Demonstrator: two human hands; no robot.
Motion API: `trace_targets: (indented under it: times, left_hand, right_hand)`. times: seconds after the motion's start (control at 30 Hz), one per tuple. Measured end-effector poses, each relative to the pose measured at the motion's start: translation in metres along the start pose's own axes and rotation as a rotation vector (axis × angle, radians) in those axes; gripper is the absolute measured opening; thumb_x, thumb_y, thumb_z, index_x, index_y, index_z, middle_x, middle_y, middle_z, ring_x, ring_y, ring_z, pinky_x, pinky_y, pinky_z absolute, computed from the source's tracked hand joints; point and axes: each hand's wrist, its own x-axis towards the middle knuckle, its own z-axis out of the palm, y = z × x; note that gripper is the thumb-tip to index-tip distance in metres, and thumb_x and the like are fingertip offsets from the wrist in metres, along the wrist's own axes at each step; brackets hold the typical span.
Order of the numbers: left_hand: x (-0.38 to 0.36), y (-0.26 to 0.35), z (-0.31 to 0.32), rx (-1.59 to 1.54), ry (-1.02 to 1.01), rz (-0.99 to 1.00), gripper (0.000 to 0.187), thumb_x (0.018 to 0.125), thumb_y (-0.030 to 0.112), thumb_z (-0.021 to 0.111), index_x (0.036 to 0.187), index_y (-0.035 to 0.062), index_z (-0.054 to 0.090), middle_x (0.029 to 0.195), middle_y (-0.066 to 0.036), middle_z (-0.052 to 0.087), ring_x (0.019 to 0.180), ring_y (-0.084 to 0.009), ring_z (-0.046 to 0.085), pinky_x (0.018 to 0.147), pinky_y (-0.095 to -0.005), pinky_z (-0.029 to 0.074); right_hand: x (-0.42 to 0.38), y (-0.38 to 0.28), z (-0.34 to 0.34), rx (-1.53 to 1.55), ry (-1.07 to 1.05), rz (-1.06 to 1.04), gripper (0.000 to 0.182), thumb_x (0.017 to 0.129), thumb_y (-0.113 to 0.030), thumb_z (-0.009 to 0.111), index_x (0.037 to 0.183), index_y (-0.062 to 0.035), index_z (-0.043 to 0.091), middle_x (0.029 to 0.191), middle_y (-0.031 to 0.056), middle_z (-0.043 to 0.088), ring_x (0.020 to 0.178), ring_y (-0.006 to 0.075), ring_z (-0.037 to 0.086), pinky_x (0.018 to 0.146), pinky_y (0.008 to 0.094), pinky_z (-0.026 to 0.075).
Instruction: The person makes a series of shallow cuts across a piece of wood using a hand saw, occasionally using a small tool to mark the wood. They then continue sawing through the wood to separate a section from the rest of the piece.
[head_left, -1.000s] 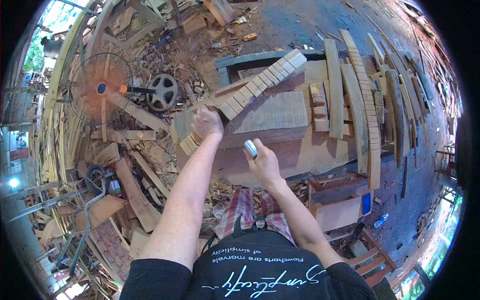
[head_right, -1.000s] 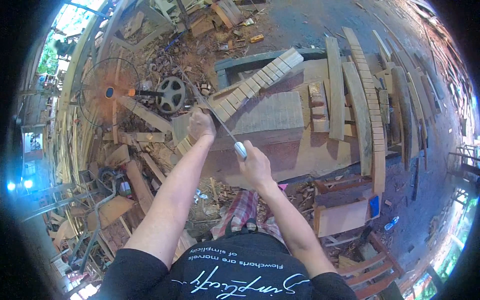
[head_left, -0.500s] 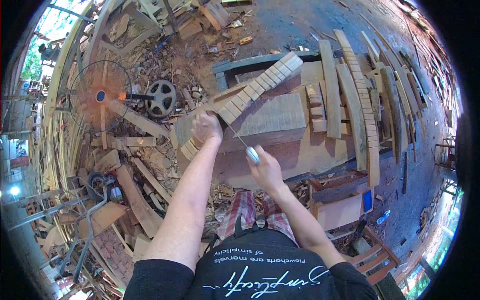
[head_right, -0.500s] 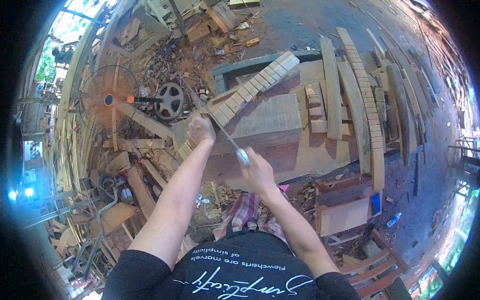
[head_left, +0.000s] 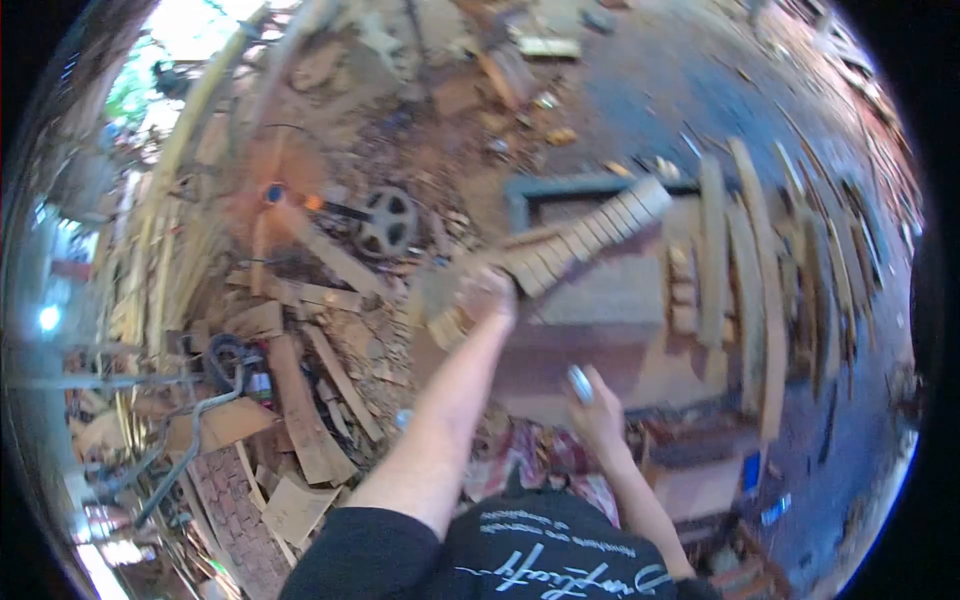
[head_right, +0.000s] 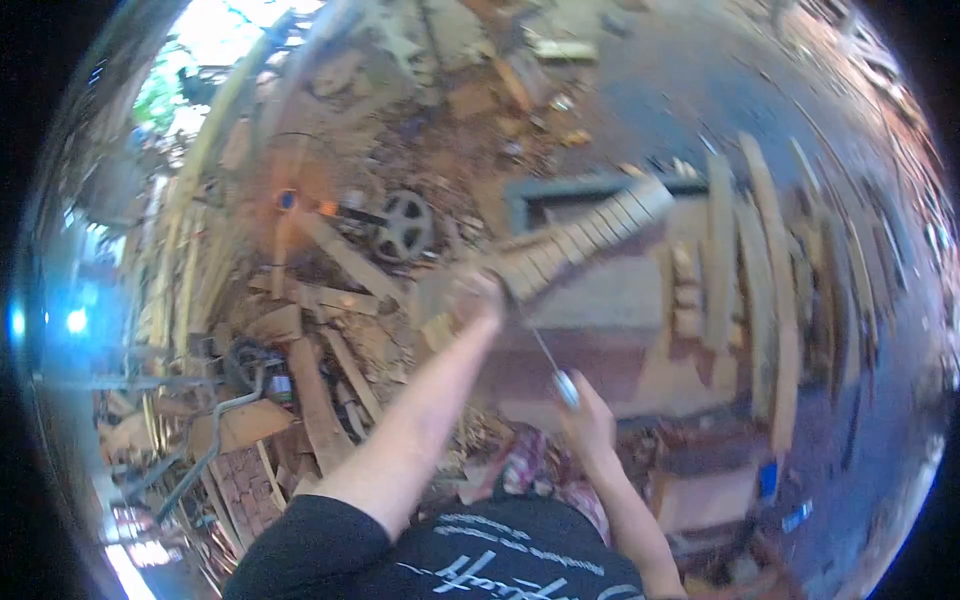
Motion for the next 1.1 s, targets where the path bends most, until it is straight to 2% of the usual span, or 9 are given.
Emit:
trace_targets:
  times: [0.07,0.13,0.33,0.37,0.47,0.6,0.8,0.97,1.1]
  left_hand:
    - [-0.001,0.003,0.0,0.011,-0.025,-0.004,0.034,0.087,0.029,0.043,0.095,0.0075,0.068,0.106,-0.018,0.065,0.104,-0.0343,0.057,0.09,-0.0533,0.039]
    - [0.001,0.004,0.014,-0.003,0.086,0.001,0.03,0.086,0.026,0.045,0.093,0.0084,0.068,0.104,-0.014,0.065,0.103,-0.0307,0.058,0.087,-0.0518,0.04]
    - [0.002,-0.001,0.022,0.032,0.158,0.033,0.024,0.083,0.025,0.049,0.091,0.0099,0.067,0.1,-0.008,0.066,0.098,-0.0266,0.059,0.082,-0.0473,0.041]
    - [0.001,-0.003,0.035,0.035,0.311,0.048,0.023,0.082,0.024,0.05,0.09,0.0103,0.067,0.098,-0.007,0.067,0.097,-0.0258,0.059,0.082,-0.0463,0.041]
    - [0.004,0.007,0.014,0.011,0.115,-0.007,0.02,0.081,0.022,0.051,0.088,0.0108,0.067,0.094,-0.007,0.067,0.097,-0.0254,0.059,0.081,-0.0461,0.041]
    - [0.0,0.007,0.009,0.009,0.088,0.005,0.019,0.08,0.021,0.052,0.088,0.0111,0.066,0.091,-0.006,0.067,0.096,-0.0253,0.059,0.08,-0.0457,0.041]
    - [0.004,0.001,0.013,0.019,0.132,0.067,0.02,0.081,0.021,0.051,0.091,0.0113,0.066,0.094,-0.007,0.067,0.095,-0.025,0.06,0.08,-0.0462,0.043]
    - [0.002,0.009,0.006,0.015,0.103,0.001,0.021,0.081,0.022,0.051,0.091,0.0113,0.066,0.095,-0.007,0.067,0.1,-0.0249,0.058,0.083,-0.0459,0.042]
    - [0.003,0.006,0.01,0.022,0.078,0.0,0.021,0.081,0.023,0.052,0.09,0.011,0.066,0.096,-0.007,0.067,0.1,-0.0253,0.058,0.083,-0.0463,0.042]
  right_hand:
    - [-0.036,0.004,-0.033,-0.085,-0.141,0.014,0.03,0.083,-0.02,0.066,0.108,-0.0087,0.054,0.094,0.0191,0.064,0.09,0.0393,0.063,0.07,0.0438,0.051]
    - [-0.042,-0.008,-0.039,-0.147,-0.064,0.021,0.028,0.086,-0.023,0.065,0.106,-0.0079,0.051,0.089,0.0205,0.063,0.083,0.0425,0.062,0.065,0.0466,0.05]
    - [0.042,-0.006,0.029,-0.141,-0.025,-0.228,0.019,0.09,-0.019,0.06,0.097,-0.0049,0.049,0.078,0.0204,0.058,0.07,0.0429,0.058,0.058,0.0509,0.045]
    - [0.037,-0.009,0.027,-0.159,-0.012,-0.238,0.019,0.09,-0.018,0.06,0.094,-0.0041,0.048,0.077,0.0199,0.058,0.072,0.0424,0.059,0.057,0.0501,0.045]
    - [-0.01,-0.007,-0.011,-0.152,-0.005,-0.246,0.018,0.089,-0.017,0.061,0.093,-0.0042,0.049,0.077,0.02,0.058,0.072,0.0423,0.059,0.057,0.0471,0.047]
    - [-0.041,0.015,-0.028,-0.223,-0.122,-0.078,0.018,0.087,-0.016,0.062,0.095,-0.0041,0.05,0.08,0.0206,0.058,0.073,0.0426,0.06,0.06,0.0462,0.048]
    - [0.052,-0.014,0.036,-0.175,-0.043,-0.204,0.023,0.088,-0.018,0.063,0.095,-0.0039,0.046,0.079,0.0207,0.058,0.074,0.0426,0.058,0.059,0.0487,0.046]
    - [-0.034,0.01,-0.03,-0.158,-0.105,-0.133,0.018,0.088,-0.016,0.061,0.092,-0.0042,0.048,0.079,0.0199,0.057,0.072,0.0426,0.057,0.059,0.0472,0.045]
    - [-0.015,0.004,-0.012,-0.164,-0.063,-0.176,0.019,0.088,-0.017,0.06,0.092,-0.0035,0.048,0.076,0.0216,0.056,0.073,0.044,0.058,0.06,0.0484,0.045]
